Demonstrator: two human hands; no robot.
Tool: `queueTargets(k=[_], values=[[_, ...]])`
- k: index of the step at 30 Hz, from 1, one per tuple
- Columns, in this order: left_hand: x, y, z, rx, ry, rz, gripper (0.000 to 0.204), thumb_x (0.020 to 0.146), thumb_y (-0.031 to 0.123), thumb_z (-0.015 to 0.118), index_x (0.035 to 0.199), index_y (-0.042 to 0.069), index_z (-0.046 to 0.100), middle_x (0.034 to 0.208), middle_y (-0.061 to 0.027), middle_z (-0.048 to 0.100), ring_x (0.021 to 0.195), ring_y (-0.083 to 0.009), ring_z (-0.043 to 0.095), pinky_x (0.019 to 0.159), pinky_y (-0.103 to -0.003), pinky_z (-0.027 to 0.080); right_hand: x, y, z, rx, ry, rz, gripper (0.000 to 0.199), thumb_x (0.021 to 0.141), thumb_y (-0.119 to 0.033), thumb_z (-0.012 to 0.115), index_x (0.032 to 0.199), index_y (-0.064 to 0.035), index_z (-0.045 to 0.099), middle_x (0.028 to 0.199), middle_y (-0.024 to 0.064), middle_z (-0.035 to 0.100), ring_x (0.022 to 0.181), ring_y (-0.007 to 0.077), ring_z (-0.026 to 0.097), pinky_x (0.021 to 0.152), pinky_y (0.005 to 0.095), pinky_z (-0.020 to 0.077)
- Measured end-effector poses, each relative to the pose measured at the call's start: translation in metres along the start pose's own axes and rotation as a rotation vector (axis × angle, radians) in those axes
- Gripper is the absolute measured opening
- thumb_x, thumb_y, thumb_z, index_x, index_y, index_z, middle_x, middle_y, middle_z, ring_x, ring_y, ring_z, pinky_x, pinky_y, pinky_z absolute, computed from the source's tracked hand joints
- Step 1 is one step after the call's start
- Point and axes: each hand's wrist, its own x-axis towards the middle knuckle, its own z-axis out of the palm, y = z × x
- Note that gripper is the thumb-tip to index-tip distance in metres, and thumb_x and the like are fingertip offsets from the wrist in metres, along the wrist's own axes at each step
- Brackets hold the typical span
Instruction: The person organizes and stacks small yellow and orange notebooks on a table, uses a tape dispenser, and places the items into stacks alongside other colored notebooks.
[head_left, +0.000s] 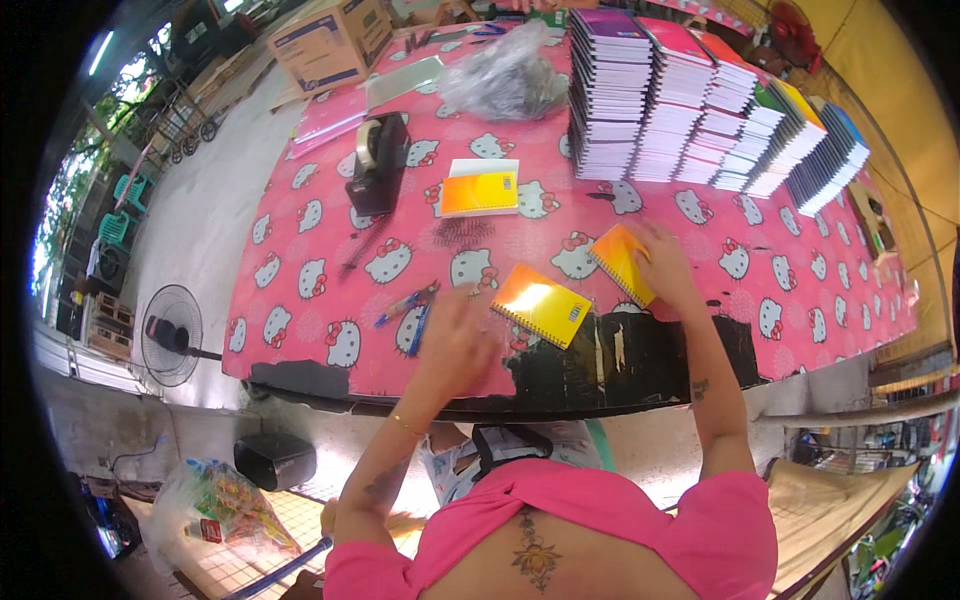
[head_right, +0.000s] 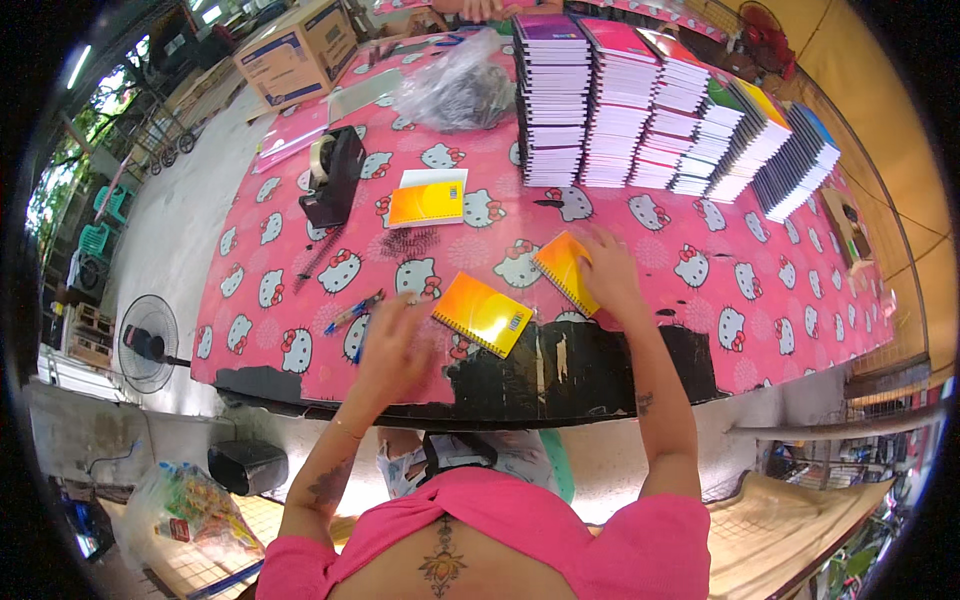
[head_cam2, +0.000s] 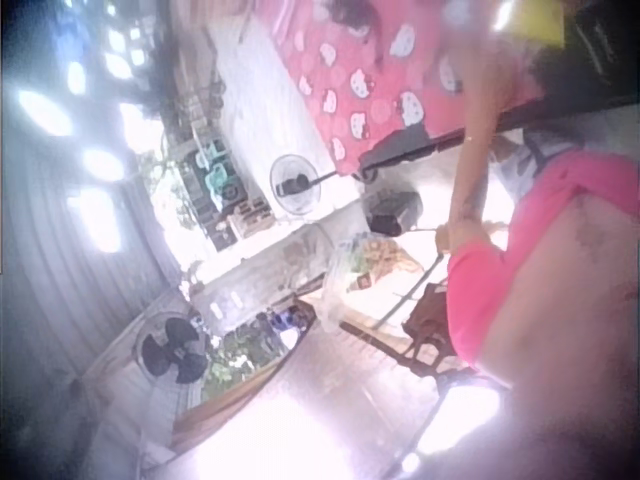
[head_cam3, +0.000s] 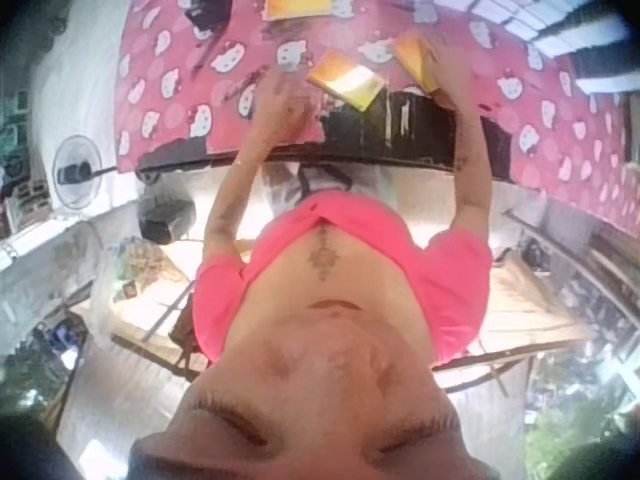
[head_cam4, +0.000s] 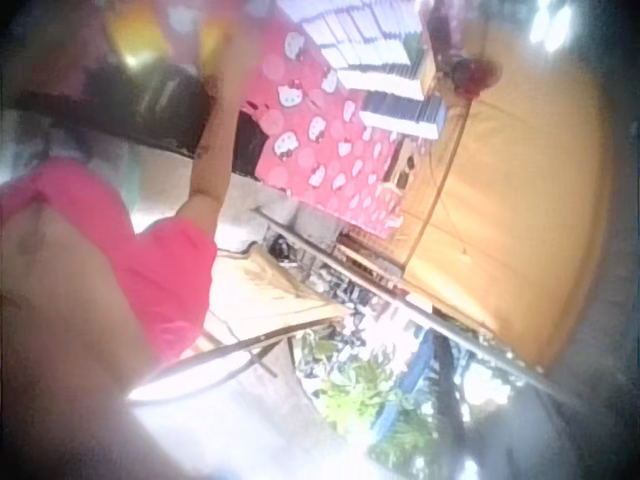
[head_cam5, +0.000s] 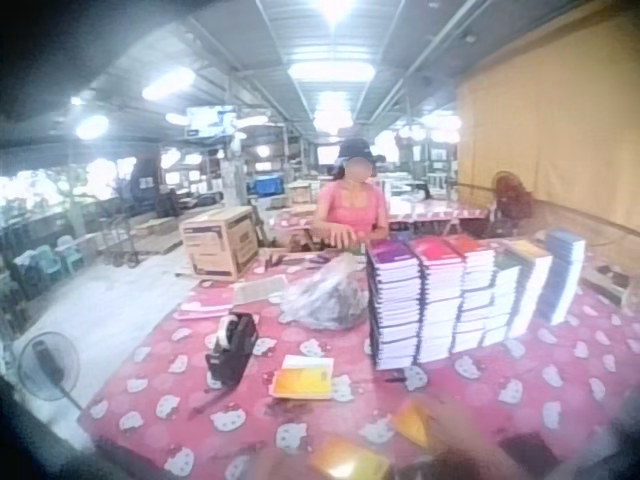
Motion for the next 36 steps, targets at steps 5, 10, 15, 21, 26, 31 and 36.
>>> queueTargets(k=[5,10,15,21,26,31,36], values=[[-0.007,0.062,0.023,0.052,-0.262,0.274,0.047,0.081,0.027,0.074,0.122,0.009,0.06,0.118,-0.015,0.056,0.108,-0.0338,0.054,0.094,-0.045,0.043,-0.019,-0.018,-0.018,0.073,-0.215,0.19,0.041,0.088,-0.026,0.065,0.127,-0.013,0.06,0.125,0.0194,0.055,0.115,0.0381,0.055,0.094,0.0481,0.0482],[-0.044,0.075,0.03,0.074,-0.349,0.3,0.032,0.087,0.024,0.068,0.114,0.008,0.064,0.093,-0.0078,0.056,0.089,-0.0282,0.056,0.078,-0.041,0.046,-0.044,-0.066,-0.02,-0.058,0.009,0.094,0.049,0.089,-0.031,0.065,0.13,-0.0065,0.055,0.127,0.021,0.055,0.109,0.0397,0.059,0.093,0.0464,0.0487],[-0.017,0.071,0.012,0.025,-0.157,0.066,0.02,0.091,0.016,0.065,0.108,0.006,0.065,0.083,-0.0096,0.057,0.078,-0.0303,0.058,0.069,-0.041,0.047,-0.064,-0.143,-0.057,0.861,-0.647,0.28,0.057,0.093,-0.028,0.066,0.143,-0.009,0.046,0.117,0.019,0.062,0.107,0.0284,0.061,0.092,0.0355,0.0486],[0.072,0.043,0.023,-0.307,0.162,0.148,0.014,0.089,0.008,0.063,0.103,0.003,0.065,0.095,-0.016,0.066,0.084,-0.0375,0.063,0.07,-0.044,0.051,-0.047,-0.116,-0.018,1.326,0.106,0.42,0.057,0.096,-0.007,0.06,0.147,-0.0077,0.036,0.117,0.0107,0.064,0.104,0.0149,0.061,0.087,0.0281,0.0508],[0.136,-0.098,0.029,0.082,0.108,0.062,0.009,0.086,0.01,0.064,0.093,0.004,0.067,0.093,-0.0157,0.067,0.088,-0.0348,0.066,0.074,-0.044,0.054,-0.015,-0.033,0.005,1.029,0.164,0.447,0.044,0.095,-0.014,0.061,0.137,-0.0071,0.051,0.106,0.0106,0.063,0.094,0.0189,0.063,0.078,0.0325,0.0514],[0.143,-0.125,0.039,0.312,-0.178,0.168,0.014,0.09,0.014,0.058,0.098,0.005,0.067,0.094,-0.0139,0.067,0.088,-0.0327,0.066,0.075,-0.043,0.054,-0.021,-0.017,0.022,0.272,0.096,0.221,0.041,0.084,-0.028,0.069,0.12,-0.0094,0.067,0.109,0.018,0.06,0.098,0.0356,0.06,0.084,0.0454,0.049],[0.144,-0.125,0.038,0.413,-0.171,0.398,0.026,0.086,0.009,0.056,0.111,0.006,0.062,0.098,-0.0112,0.064,0.092,-0.0298,0.065,0.075,-0.041,0.055,-0.028,-0.017,0.023,0.268,0.126,0.193,0.04,0.085,-0.026,0.068,0.121,-0.0089,0.066,0.109,0.0171,0.06,0.098,0.0349,0.061,0.085,0.0437,0.049]])
